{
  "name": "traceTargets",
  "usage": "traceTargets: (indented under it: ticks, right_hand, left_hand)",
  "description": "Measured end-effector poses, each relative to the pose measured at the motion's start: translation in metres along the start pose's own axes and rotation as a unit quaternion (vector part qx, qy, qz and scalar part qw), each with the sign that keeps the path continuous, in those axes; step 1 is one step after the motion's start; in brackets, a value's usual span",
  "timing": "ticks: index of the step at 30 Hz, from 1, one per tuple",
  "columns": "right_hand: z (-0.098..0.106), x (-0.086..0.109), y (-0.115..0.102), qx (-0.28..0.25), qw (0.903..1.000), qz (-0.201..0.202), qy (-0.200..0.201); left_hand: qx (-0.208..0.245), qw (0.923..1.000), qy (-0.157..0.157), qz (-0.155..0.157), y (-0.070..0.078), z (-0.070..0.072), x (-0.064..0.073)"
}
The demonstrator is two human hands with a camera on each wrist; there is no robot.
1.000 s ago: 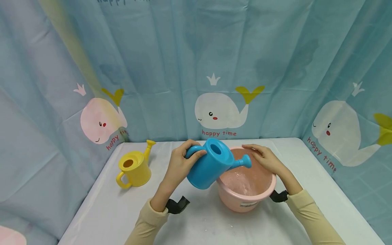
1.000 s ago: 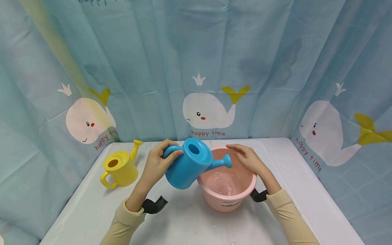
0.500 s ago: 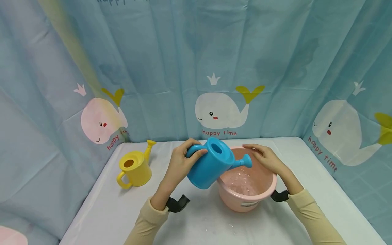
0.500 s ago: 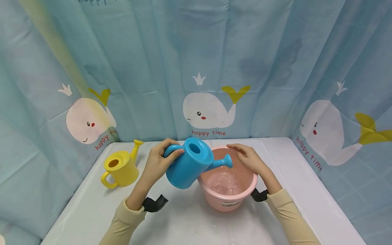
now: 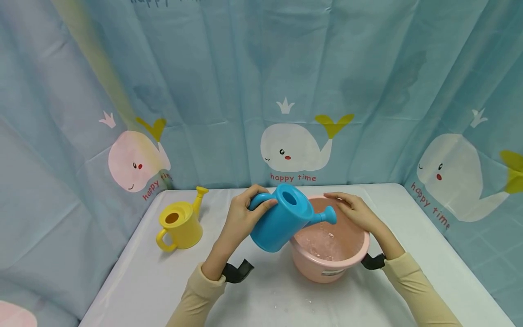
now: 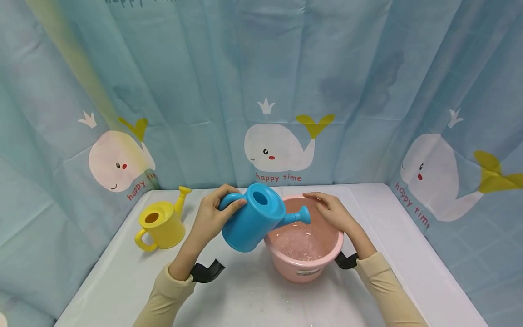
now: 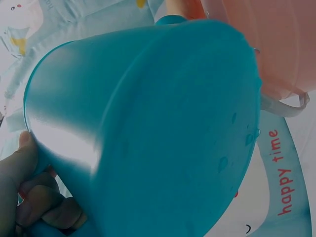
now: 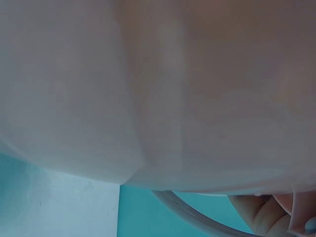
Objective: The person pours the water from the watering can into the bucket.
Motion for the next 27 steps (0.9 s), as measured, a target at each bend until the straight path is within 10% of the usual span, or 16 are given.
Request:
traceTargets:
  ticks: [18,27]
  right_hand:
    - [0.002,-0.001,-0.022,0.0,1.0,0.005,-0.002]
    - [-0.001,0.0,0.002,0.007,0.9999,0.009,0.006]
  left_hand:
    - [-0.015,0.9993,-0.02,0.029,0.001,-0.002,-0.007]
    - [-0.017,0.9989,-0.02,0.039,0.001,-0.003,-0.009]
Point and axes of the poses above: each hand's wrist, its own x-axis away from the middle knuckle, its own z-axis out of the back of the hand, y = z × x, the point moved 5 cm from there along -x, towards the middle knuckle, and after that the axes turned 9 degrees about z, right-handed, at the moved point
